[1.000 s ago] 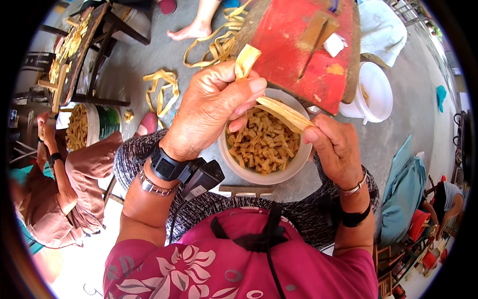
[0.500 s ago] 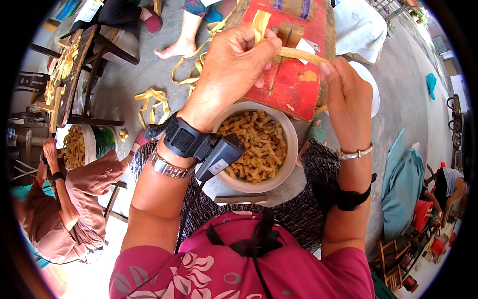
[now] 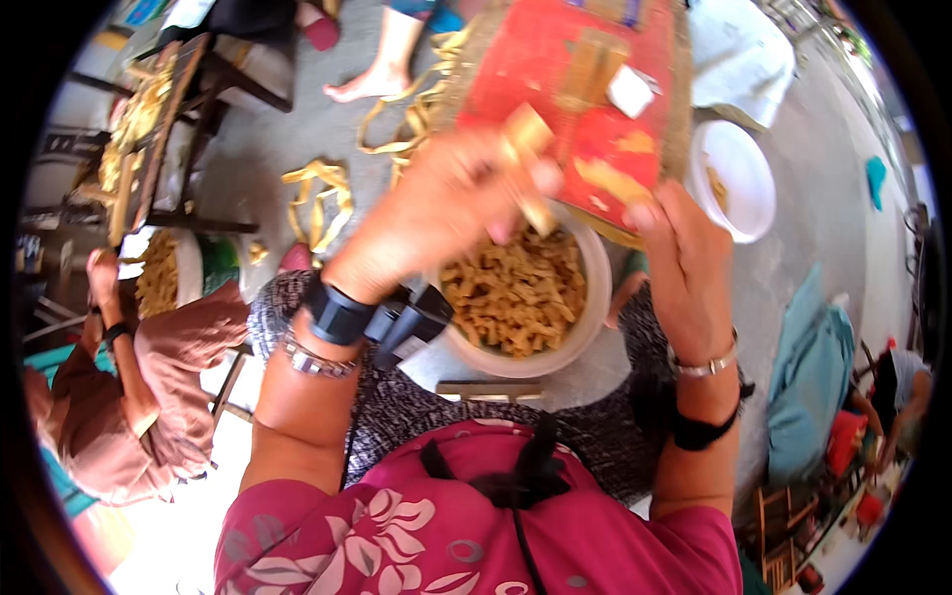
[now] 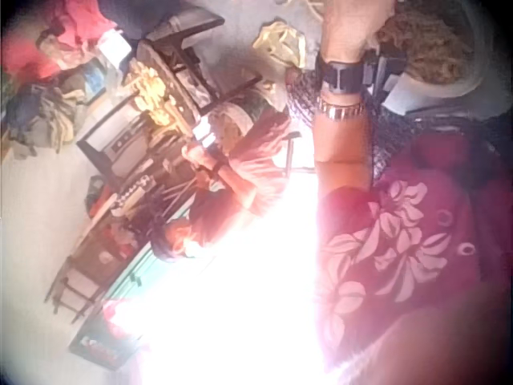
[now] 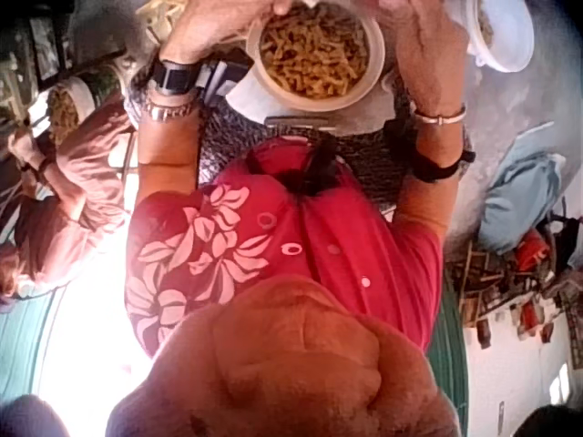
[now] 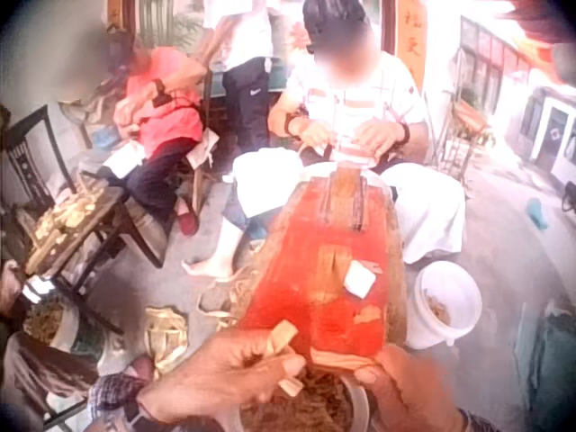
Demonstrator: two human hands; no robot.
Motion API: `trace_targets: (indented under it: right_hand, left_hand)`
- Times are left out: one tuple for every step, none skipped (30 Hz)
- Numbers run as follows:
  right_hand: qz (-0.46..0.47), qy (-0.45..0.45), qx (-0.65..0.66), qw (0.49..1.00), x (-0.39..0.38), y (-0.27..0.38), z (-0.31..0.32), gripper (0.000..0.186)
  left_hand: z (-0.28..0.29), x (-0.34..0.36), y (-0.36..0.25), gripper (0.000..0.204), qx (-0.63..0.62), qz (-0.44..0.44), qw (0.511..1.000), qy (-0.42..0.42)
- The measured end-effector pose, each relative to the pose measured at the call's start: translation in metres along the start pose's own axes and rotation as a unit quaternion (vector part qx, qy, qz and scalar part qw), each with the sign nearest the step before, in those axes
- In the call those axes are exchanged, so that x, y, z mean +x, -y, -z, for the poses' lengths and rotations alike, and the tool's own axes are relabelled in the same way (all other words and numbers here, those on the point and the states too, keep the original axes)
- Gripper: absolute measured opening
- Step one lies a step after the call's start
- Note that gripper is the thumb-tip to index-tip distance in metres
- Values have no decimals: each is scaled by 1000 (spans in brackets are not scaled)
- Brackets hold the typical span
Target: The person weaves together thin strips of leaf material by hand, folding and winding them into small circular bundles and placing them into a bucket.
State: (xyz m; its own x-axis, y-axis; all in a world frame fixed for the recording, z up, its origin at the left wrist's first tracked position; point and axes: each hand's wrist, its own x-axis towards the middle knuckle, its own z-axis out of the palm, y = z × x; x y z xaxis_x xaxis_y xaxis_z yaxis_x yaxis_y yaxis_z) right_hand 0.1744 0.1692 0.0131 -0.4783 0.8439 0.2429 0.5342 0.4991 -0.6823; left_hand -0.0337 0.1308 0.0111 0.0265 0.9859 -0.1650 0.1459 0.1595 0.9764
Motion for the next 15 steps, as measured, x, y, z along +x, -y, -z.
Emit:
trace_targets:
  right_hand:
    - [2, 29, 25, 999, -5, 2, -1, 14]
    - [-2, 57, 48, 997, -11, 5, -1, 13]
    - [15, 82, 41, 996, -16, 8, -2, 12]
    - [18, 105, 54, 993, -23, 11, -5, 11]
    - [21, 128, 60, 990, -28, 14, -7, 11]
    - [118, 129, 1, 985, -30, 17, -14, 13]
    - [151, 127, 10, 980, -35, 16, -26, 15]
    - [174, 173, -9, 969, -36, 25, -26, 14]
    - [186, 194, 4, 963, -46, 21, -39, 11]
    - [186, 204, 69, 959, -47, 25, -43, 11]
    - [195, 213, 77, 954, -49, 30, -45, 11]
    - [205, 223, 86, 949, -50, 33, -47, 12]
    - [194, 229, 122, 946, -53, 36, -49, 13]
    - [183, 235, 159, 941, -55, 38, -52, 14]
    - [172, 241, 196, 935, -55, 40, -53, 16]
  left_hand:
    - [-1, -9, 9, 27, -41, 25, 996, 79]
    - [-2, -8, 19, 30, 76, 42, 982, 167]
    - [-12, -9, 38, 32, 125, -68, 973, 183]
    - [-19, -13, 45, 34, 134, -14, 969, 209]
    - [-25, -18, 51, 36, 146, 39, 961, 230]
    - [-29, -20, 87, 43, 148, 12, 955, 258]
    - [-27, -27, 72, 48, -20, 91, 964, 248]
    - [-30, -29, 77, 46, -128, 104, 956, 241]
    - [-32, -30, 85, 44, -210, 168, 943, 197]
    - [-33, -30, 83, 42, -274, 206, 925, 162]
    - [-36, -30, 78, 41, -336, 241, 902, 127]
    - [-39, -30, 68, 39, -381, 253, 883, 102]
    - [-41, -33, 60, 38, -427, 266, 861, 75]
    - [-41, -34, 62, 38, -424, 251, 868, 64]
    - [-40, -36, 66, 38, -421, 236, 874, 54]
